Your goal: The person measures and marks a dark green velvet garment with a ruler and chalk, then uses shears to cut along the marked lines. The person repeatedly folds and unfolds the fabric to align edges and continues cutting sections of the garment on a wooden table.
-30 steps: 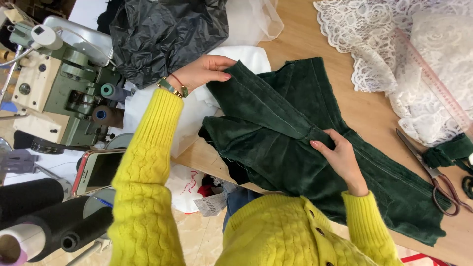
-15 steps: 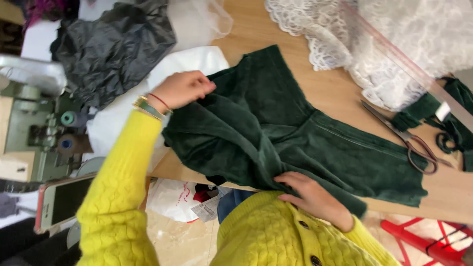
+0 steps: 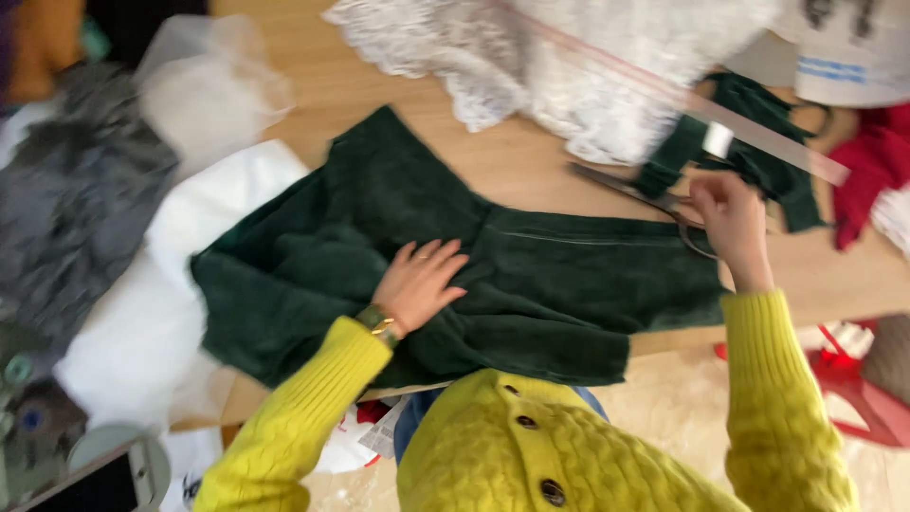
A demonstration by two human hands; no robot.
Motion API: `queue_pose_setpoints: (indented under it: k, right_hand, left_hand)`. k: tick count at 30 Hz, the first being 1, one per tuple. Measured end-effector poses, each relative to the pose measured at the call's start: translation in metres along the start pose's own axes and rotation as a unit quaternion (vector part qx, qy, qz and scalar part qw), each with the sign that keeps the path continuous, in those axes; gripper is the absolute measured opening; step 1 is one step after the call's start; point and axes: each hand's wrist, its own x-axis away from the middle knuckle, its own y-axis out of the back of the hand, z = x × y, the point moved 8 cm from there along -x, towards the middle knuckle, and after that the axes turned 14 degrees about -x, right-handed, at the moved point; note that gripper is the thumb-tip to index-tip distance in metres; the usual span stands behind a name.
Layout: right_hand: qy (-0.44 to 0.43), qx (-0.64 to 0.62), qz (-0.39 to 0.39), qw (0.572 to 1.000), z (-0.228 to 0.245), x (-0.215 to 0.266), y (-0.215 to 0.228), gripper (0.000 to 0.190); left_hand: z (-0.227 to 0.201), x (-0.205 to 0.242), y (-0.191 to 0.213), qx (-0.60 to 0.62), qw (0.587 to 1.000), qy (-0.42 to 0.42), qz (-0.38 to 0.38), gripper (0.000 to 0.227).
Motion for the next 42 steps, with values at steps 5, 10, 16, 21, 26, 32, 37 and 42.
queue_pose_setpoints:
  k: [5, 10, 16, 21, 26, 32, 37, 42]
  right_hand:
    - [0.051, 0.028, -0.098, 0.993, -0.012, -0.034, 0.029, 0.018]
    - [0.096, 0.111, -0.116, 0.982, -0.017, -0.071, 0.017, 0.035]
    - [0.13, 0.175, -0.046, 0.975, -0.068, -0.098, 0.007, 0.021]
    - [0.113, 0.041, -0.119, 0.986, -0.047, -0.092, 0.037, 0.004]
    - [0.094, 0.105, -0.07, 0.988, -0.045, -0.083, 0.021, 0.015]
    - [-0.011, 0.11, 0.0, 0.994, -0.032, -0.051, 0.007, 0.046]
    - [-0.028, 0.127, -0.022, 0.991, -0.037, -0.042, 0.01, 0.052]
    - [-0.02, 0.124, 0.013, 0.992, -0.068, -0.044, 0.002, 0.051]
  left_hand:
    - [0.002, -0.009, 0.003, 0.041, 0.999, 0.012, 0.001, 0.044]
    - [0.005, -0.008, 0.001, 0.052, 0.998, 0.034, 0.011, 0.041]
    - [0.007, -0.007, 0.01, 0.053, 0.997, 0.05, -0.01, 0.039]
    - [-0.002, -0.011, -0.002, -0.038, 0.999, 0.009, 0.005, 0.057]
    - [-0.009, -0.031, -0.009, -0.058, 0.997, 0.036, 0.04, 0.067]
    - [-0.023, -0.047, -0.024, -0.122, 0.988, 0.056, 0.082, 0.077]
    - [-0.024, -0.046, -0.023, -0.14, 0.986, 0.057, 0.069, 0.076]
    - [-0.025, -0.044, -0.008, -0.173, 0.983, 0.054, 0.006, 0.077]
